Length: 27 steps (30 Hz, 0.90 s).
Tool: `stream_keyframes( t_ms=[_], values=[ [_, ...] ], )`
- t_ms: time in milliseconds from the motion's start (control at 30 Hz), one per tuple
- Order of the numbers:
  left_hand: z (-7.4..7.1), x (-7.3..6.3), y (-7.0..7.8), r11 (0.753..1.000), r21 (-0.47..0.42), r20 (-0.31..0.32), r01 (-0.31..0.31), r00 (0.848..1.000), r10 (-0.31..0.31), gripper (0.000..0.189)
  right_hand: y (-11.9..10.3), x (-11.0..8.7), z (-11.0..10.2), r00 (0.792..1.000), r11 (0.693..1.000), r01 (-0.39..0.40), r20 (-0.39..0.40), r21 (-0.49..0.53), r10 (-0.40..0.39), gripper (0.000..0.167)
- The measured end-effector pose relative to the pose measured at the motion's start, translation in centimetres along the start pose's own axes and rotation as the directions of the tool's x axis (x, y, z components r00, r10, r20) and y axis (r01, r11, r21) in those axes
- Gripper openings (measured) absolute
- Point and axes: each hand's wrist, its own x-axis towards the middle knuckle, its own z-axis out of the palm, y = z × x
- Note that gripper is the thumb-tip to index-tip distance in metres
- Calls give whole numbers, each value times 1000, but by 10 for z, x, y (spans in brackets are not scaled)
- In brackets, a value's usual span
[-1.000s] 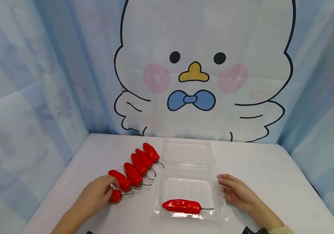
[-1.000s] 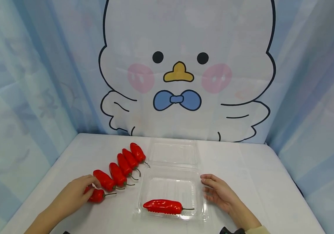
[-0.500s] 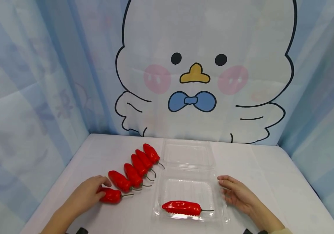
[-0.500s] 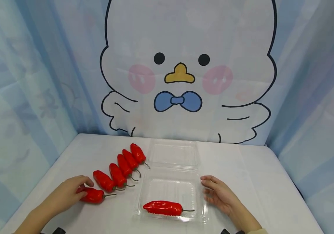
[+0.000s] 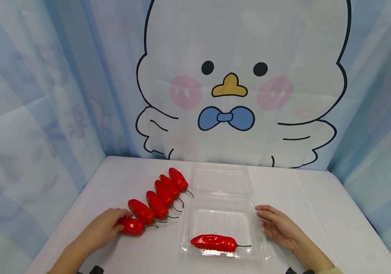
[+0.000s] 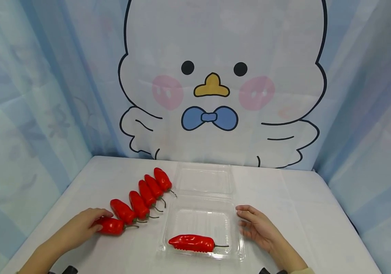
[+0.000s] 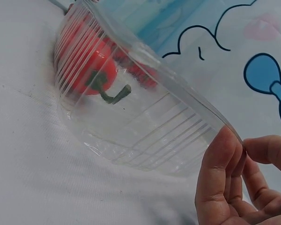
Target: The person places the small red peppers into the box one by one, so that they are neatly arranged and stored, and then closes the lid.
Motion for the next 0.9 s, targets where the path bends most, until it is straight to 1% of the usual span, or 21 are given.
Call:
stream_keyframes(
  t_ms=[167,300,433,700,900],
  values=[
    [0,0,1,999,31,2,-15,1000,15,35,-1,-1,1,1000,1000,3,4,2,-3,9],
    [0,0,1,1000,19,27,-18,999,18,35,-1,-2,2,1000,1000,2,2,8,-2,8],
    [-1,0,1,1000,-16,60,-3,998,4,37,-1,-2,2,1000,1000,4,-1,6,-4,8],
    [-1,-1,6,997,-40,123,69,990,-63,37,-2,-2,3,1000,1000,5,-3,-10,-5,9],
    [0,-4,11,993,-91,147,71,987,-57,35,-2,-2,3,1000,1000,7,-10,-22,-8,10]
  ],
)
